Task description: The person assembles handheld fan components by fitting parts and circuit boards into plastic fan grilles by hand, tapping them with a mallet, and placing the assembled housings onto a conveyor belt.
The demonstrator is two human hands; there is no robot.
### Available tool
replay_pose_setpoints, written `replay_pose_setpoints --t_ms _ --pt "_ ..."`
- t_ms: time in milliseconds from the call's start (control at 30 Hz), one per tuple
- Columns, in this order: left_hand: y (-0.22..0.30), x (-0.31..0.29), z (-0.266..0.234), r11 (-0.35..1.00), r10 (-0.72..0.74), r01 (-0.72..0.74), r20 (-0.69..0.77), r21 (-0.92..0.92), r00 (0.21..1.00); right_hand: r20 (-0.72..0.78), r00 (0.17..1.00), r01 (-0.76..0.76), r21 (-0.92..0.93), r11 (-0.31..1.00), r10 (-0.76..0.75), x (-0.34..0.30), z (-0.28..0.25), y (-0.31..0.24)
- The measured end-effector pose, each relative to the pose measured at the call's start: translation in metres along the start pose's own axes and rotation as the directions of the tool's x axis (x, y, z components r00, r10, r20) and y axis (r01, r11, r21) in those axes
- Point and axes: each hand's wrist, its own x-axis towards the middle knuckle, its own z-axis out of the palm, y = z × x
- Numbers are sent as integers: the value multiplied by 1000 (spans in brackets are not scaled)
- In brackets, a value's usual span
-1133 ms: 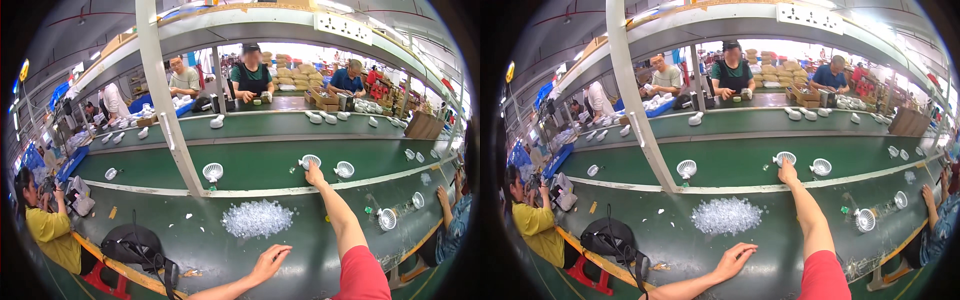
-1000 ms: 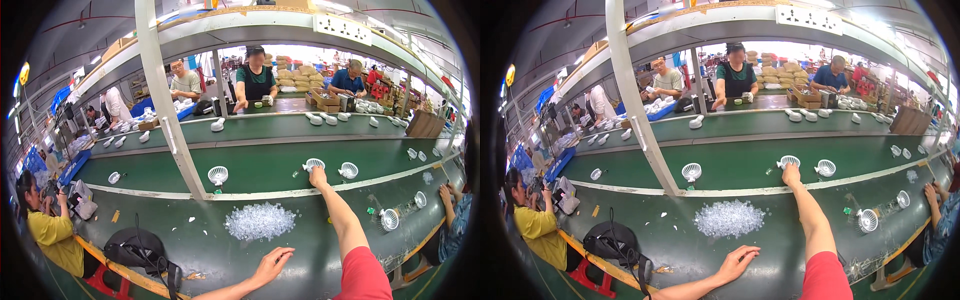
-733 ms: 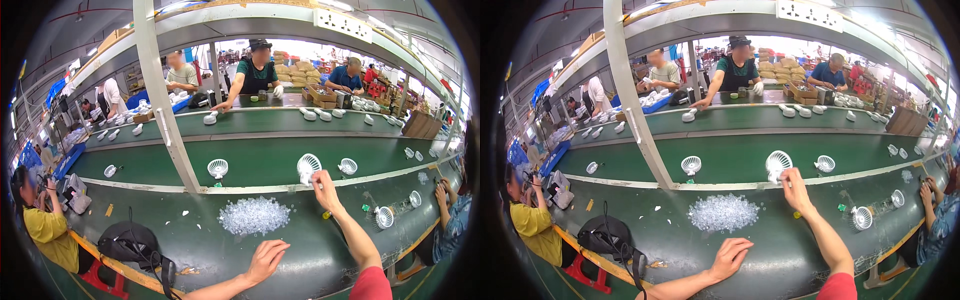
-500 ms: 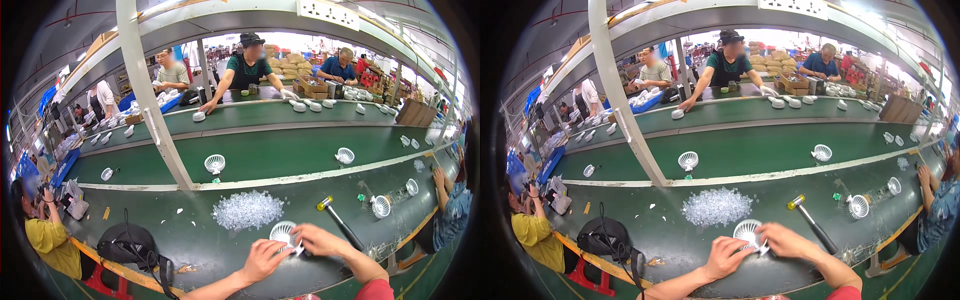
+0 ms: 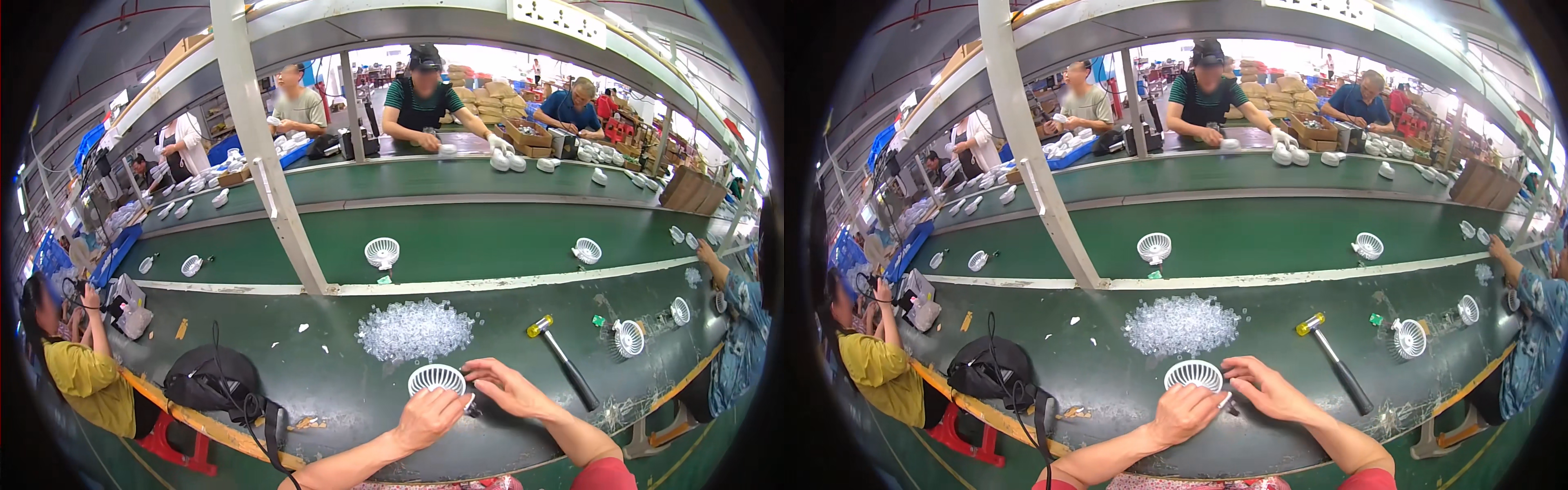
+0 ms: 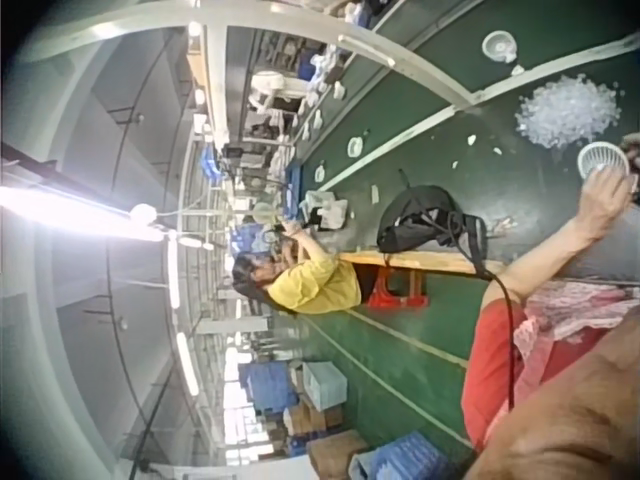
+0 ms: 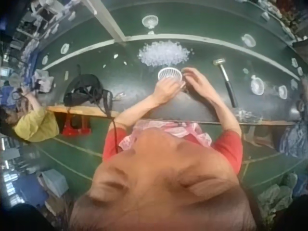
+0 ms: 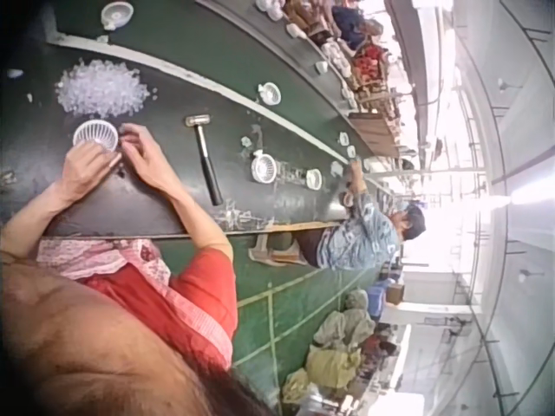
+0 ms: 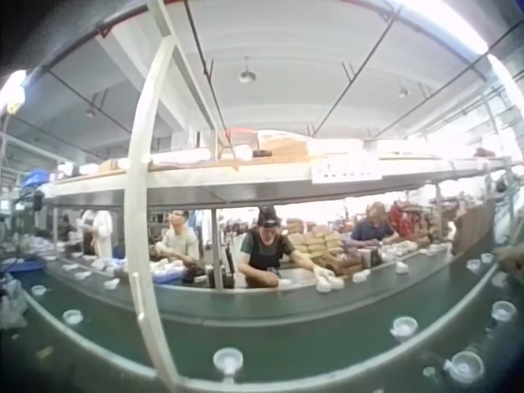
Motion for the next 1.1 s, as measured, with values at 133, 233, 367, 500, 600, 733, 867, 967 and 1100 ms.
replay_pose_setpoints --t_ms 133,233,367,500,600,733,867,967,1100 --pt "-13 2 -5 995 -28 34 -56 98 998 185 974 -139 49 989 128 4 2 -4" --pt "-16 1 -7 989 -46 50 -34 136 998 -5 997 -81 -254 964 83 8 16 -20" --pt "-17 4 -7 988 -85 89 -41 127 996 -77 980 135 -416 899 -183 6 24 -18" --pt "-16 8 -6 989 -108 111 -34 94 994 -93 945 232 -481 846 -312 0 32 -15" --pt "-15 10 -11 988 -155 156 -82 -2 984 -123 913 282 -502 818 -390 6 27 -15" --pt "-16 14 -9 967 -230 210 -136 -147 964 -225 963 81 -273 958 -146 3 26 -26" --pt "-14 12 -7 926 -304 259 -136 -274 943 -251 967 -5 -168 986 -38 1 20 -30" --pt "-10 12 -7 838 -419 354 -74 -416 905 -204 979 13 104 994 8 2 20 -22" --pt "-4 6 -5 579 -594 500 87 -644 800 -157 985 -48 187 981 78 0 15 -21"
